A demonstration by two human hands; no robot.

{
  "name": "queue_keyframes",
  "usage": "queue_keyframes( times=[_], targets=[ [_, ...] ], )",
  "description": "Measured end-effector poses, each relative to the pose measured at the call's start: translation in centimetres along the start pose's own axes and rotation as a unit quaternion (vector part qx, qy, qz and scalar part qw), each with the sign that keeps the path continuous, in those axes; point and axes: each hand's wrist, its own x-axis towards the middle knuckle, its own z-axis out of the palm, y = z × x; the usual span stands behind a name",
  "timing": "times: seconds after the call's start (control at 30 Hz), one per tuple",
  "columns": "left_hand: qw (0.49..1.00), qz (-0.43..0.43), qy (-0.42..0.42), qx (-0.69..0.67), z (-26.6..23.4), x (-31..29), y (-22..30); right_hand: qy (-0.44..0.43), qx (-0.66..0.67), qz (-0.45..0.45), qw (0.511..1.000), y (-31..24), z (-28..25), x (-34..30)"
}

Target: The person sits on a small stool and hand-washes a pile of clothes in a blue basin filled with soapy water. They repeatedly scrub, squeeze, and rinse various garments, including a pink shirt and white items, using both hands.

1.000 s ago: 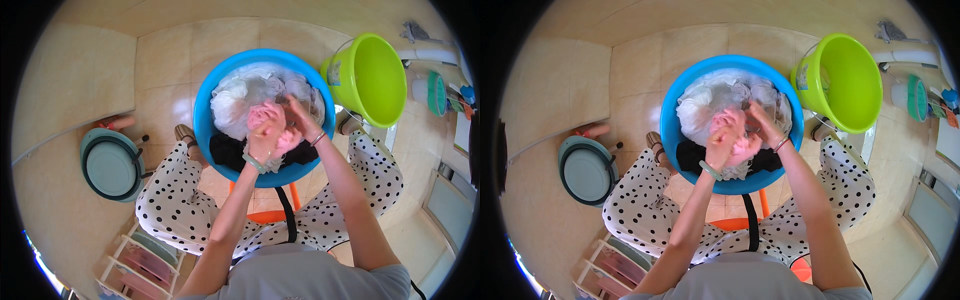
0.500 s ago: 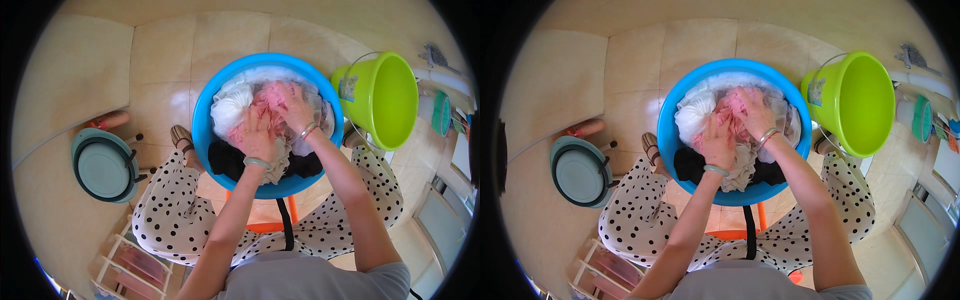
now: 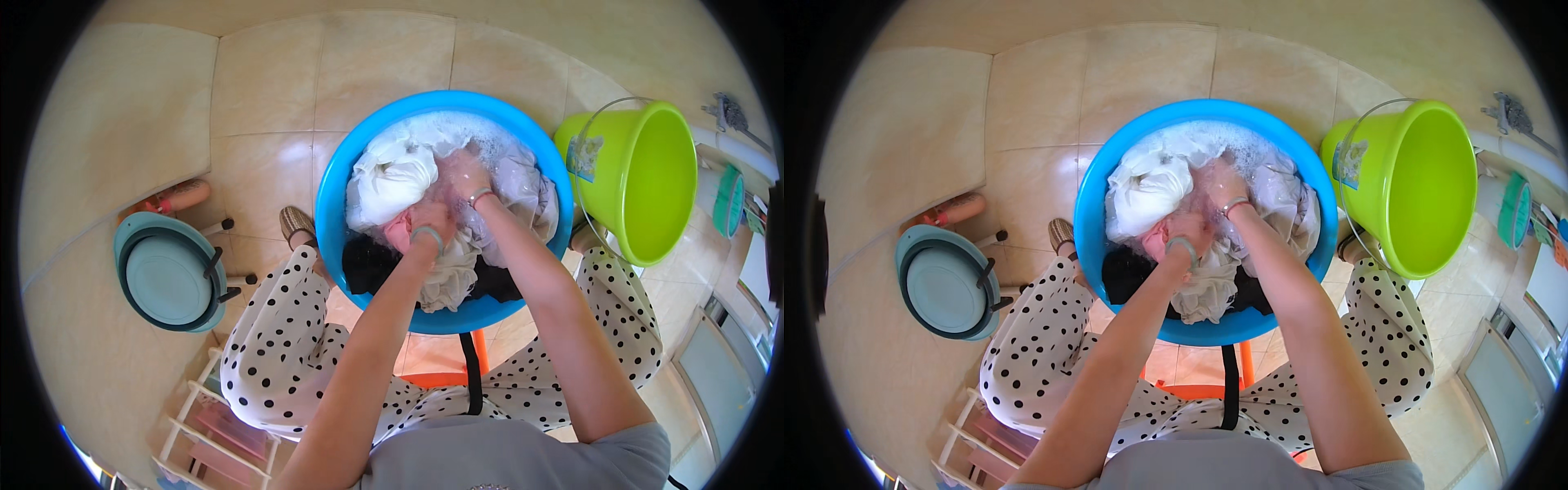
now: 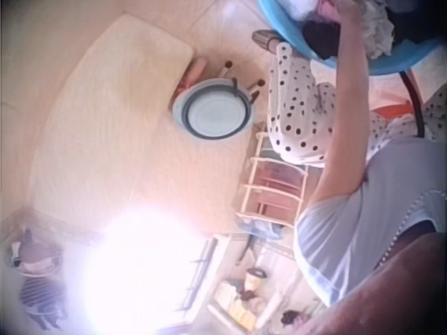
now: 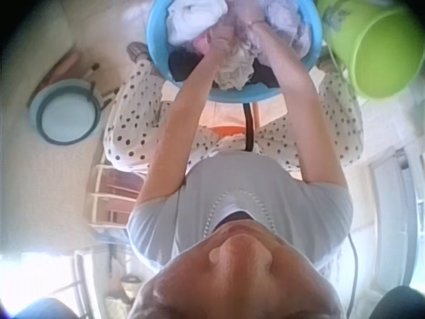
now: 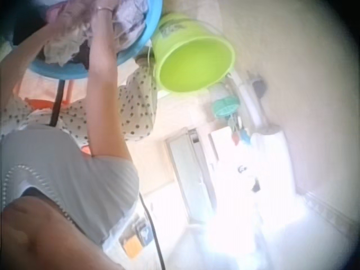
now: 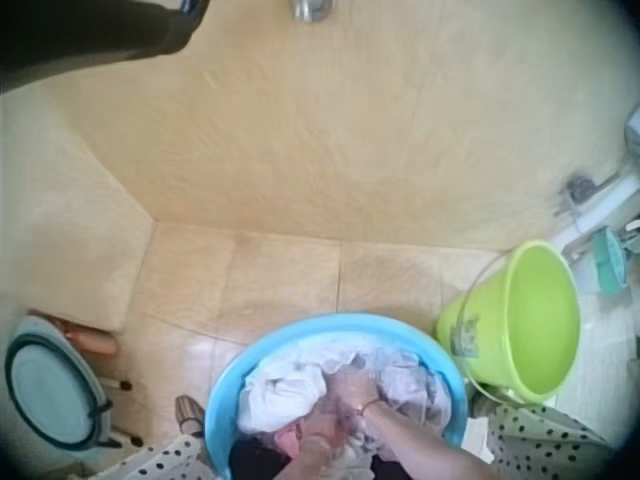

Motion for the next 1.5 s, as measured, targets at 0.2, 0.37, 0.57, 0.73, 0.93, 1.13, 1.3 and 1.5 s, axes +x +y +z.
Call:
queue_keyframes(
  times=[0.2,0.37,0.57,0.73,0.93,1.13,1.3,1.5],
  targets=[
    [0.666,-0.195,0.27,-0.667,-2.6,-5.5,5.2,0.204,0.281,-0.113,0.931,-1.9,-4.6,-10.5],
    [0.476,-0.033,-0.11,-0.872,-5.7,-6.4,2.7,0.177,0.212,-0.26,0.925,-7.1,-9.4,-20.5],
    [0.495,-0.102,-0.151,-0.85,-9.6,-11.9,8.4,0.066,0.109,-0.373,0.919,-7.9,-11.4,-26.7],
    [0.543,-0.007,-0.167,-0.823,-8.2,-12.6,9.3,0.198,0.193,-0.312,0.909,-8.4,-10.8,-26.2],
    [0.785,0.081,0.041,-0.613,-6.2,-12.4,9.3,0.309,0.203,-0.268,0.889,-8.8,-10.5,-25.4],
    [0.682,-0.064,0.109,-0.72,-7.4,-12.1,10.6,0.293,0.317,-0.236,0.87,-5.8,-9.2,-22.8],
    [0.677,-0.09,0.122,-0.721,-7.0,-12.5,11.8,0.193,0.378,0.029,0.905,1.9,-4.5,-19.3],
    [0.679,-0.097,0.008,-0.728,-6.8,-12.5,7.8,0.009,0.726,0.124,0.676,2.2,-9.9,-20.4]
  ],
)
